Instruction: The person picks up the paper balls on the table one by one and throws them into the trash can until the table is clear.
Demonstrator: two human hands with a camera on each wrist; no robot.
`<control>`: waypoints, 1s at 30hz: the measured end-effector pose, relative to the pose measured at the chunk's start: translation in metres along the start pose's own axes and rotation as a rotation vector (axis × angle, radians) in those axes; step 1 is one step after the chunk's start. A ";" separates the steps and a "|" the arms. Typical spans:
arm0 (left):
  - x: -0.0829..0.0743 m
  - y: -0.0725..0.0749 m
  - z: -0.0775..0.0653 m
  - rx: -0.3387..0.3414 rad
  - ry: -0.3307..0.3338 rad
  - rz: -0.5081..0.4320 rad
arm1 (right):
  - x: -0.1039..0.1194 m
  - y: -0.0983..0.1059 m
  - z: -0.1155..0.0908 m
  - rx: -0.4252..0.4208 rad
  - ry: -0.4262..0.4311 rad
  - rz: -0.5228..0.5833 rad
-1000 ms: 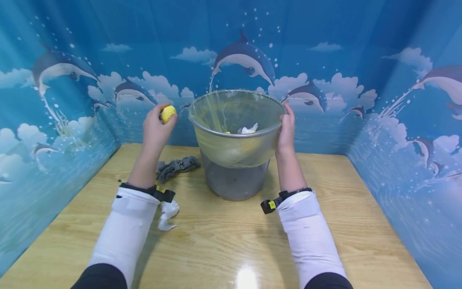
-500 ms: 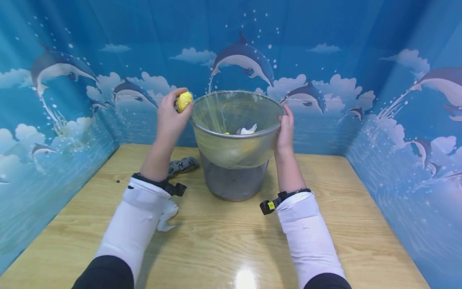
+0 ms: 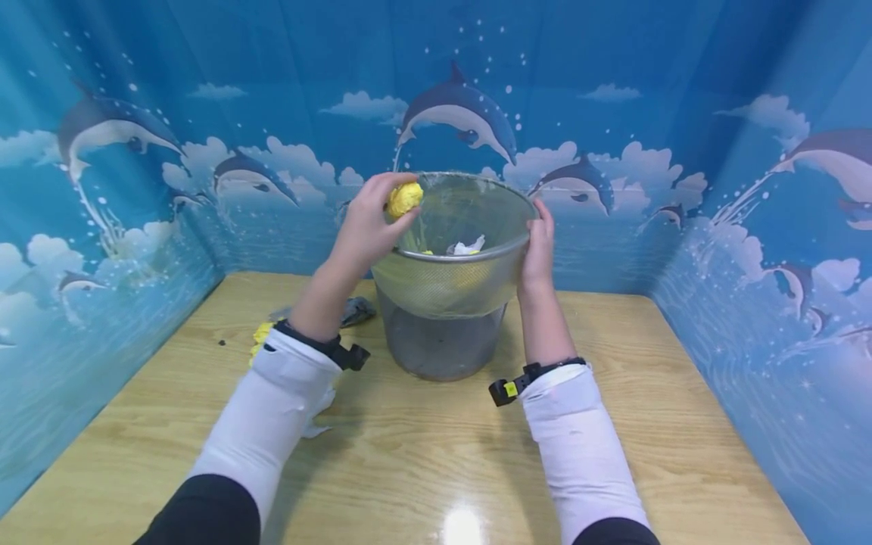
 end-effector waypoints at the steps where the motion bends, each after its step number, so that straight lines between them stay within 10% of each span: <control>1: -0.001 -0.004 0.000 0.019 -0.003 0.013 | -0.001 0.000 -0.001 0.000 -0.005 0.001; 30: -0.001 -0.013 -0.002 0.095 0.014 0.085 | 0.001 -0.001 0.002 -0.036 0.022 0.032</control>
Point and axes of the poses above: each hand's wrist, its own z-axis towards the middle knuckle, its own y-axis out of the back of the hand, x = y × z, the point moved 10 cm from there along z, towards the middle knuckle, and after that the axes turned 13 degrees about y, right-handed, at the moved point
